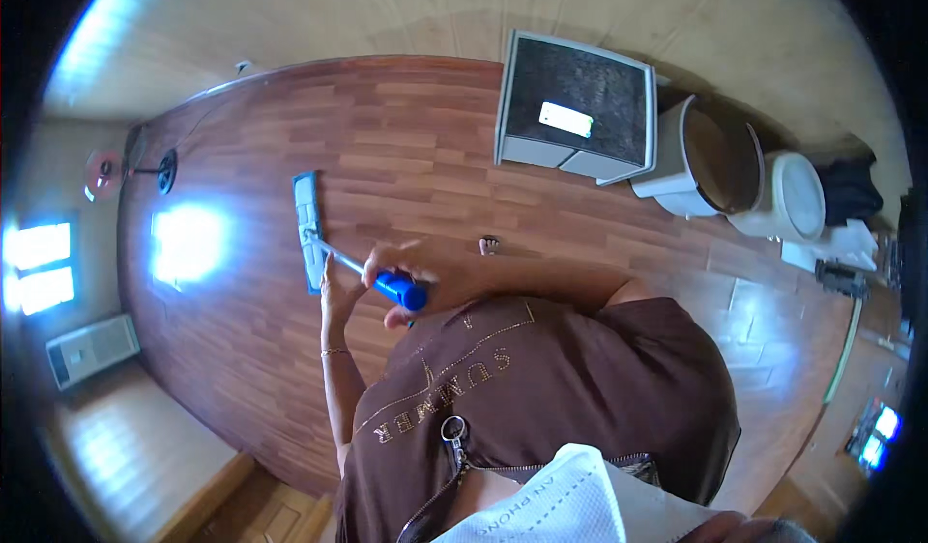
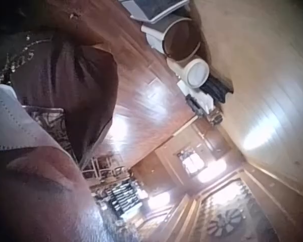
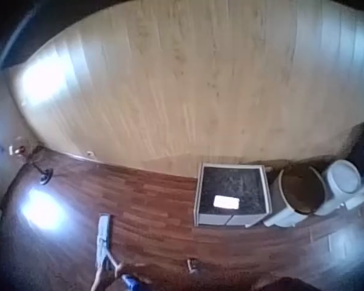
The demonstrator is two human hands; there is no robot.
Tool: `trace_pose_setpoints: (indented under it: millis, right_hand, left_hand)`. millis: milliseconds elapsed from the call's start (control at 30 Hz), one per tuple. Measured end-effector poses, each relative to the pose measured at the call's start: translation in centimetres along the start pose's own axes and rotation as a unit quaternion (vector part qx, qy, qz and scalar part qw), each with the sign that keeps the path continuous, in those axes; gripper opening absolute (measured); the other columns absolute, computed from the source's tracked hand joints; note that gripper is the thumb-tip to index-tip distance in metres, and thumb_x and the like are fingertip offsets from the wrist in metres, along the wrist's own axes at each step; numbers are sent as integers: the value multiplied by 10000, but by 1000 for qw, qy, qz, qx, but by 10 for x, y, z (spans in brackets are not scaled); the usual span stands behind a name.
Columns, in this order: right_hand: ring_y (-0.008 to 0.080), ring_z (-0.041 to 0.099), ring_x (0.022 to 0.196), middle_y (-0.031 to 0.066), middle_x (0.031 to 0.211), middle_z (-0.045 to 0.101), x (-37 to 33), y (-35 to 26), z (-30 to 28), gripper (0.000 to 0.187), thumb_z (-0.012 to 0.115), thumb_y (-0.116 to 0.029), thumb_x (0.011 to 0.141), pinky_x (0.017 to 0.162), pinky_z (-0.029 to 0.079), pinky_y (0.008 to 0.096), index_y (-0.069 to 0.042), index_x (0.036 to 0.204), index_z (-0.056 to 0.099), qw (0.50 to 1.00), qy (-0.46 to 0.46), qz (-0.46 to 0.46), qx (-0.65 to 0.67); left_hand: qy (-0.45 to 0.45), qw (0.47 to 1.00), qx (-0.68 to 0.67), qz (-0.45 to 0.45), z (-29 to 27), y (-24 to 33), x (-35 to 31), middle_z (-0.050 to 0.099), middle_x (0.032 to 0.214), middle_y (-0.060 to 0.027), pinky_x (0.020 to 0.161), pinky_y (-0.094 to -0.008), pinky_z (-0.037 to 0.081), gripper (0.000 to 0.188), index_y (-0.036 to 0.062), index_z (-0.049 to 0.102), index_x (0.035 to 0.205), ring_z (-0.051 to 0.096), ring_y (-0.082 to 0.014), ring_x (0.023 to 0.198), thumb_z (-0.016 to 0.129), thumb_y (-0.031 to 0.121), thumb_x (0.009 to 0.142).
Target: Mopping the wooden floor in a workshop or showroom using a flat mop.
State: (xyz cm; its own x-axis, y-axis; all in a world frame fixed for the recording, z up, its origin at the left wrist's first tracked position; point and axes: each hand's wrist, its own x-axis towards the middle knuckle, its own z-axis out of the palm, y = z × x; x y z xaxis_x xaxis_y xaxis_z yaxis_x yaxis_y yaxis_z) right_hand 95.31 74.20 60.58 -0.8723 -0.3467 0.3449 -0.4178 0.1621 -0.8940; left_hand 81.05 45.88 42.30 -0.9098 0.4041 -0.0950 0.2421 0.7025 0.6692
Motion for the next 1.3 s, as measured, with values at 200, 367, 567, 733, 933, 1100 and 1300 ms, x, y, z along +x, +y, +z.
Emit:
trace_pose_setpoints:
  millis: [200, 367, 567, 733, 933, 1100, 1300]
  right_hand:
    - [257, 644, 777, 90, 898, 646, -8, -6, -30, 413, 790, -339, 760, 664, 504, 366, -120, 1047, 591, 997, 36, -67, -28]
    - [212, 657, 776, 87, 960, 676, -16, -16, -50, 359, 769, -335, 787, 619, 497, 313, -59, 968, 626, 994, 78, -28, 77]
    - [190, 668, 718, 69, 890, 693, -11, -11, -50, 270, 783, -244, 781, 585, 505, 296, -64, 899, 619, 989, 140, -52, -7]
    - [202, 673, 745, 66, 838, 693, -25, -3, -62, 253, 807, -210, 746, 611, 510, 305, -65, 853, 629, 987, 154, -40, 0]
    - [216, 670, 768, 69, 827, 688, -49, 0, -106, 218, 813, -191, 733, 648, 512, 316, -64, 790, 645, 992, 123, -36, 17]
    - [224, 665, 753, 66, 812, 685, -76, -2, -141, 227, 817, -223, 729, 639, 511, 316, -74, 773, 652, 991, 113, -67, 20]
    - [240, 661, 718, 43, 780, 678, -109, -9, -176, 254, 826, -265, 717, 598, 504, 323, -91, 773, 649, 982, 109, -153, 13]
  left_hand:
    - [44, 992, 42, 112, 22, -18, 82, 624, 1039, -186, 849, -451, 467, 450, 89, 626, 1146, 581, -381, 991, 764, 218, 737]
    - [26, 979, 121, 164, 26, 2, 102, 648, 887, -159, 786, -449, 483, 133, 85, 675, 841, 601, -363, 901, 707, 153, 731]
    - [-25, 960, 199, 195, 23, -7, 129, 645, 903, -151, 750, -450, 492, 297, 97, 652, 902, 615, -352, 880, 760, 253, 675]
    - [-63, 962, 179, 195, 43, -19, 143, 684, 931, -125, 767, -418, 510, 405, 129, 673, 981, 654, -320, 899, 793, 295, 631]
    - [-34, 971, 164, 170, 78, 31, 140, 640, 743, -154, 640, -448, 482, 239, 59, 647, 733, 628, -359, 729, 763, 267, 716]
    - [-99, 985, -45, 133, 94, 74, 135, 649, 736, -147, 614, -445, 480, 255, 71, 665, 747, 641, -346, 703, 758, 309, 745]
    - [-55, 973, 197, 106, 131, 144, 110, 670, 782, -136, 633, -446, 505, 309, 88, 670, 777, 654, -367, 738, 754, 384, 747]
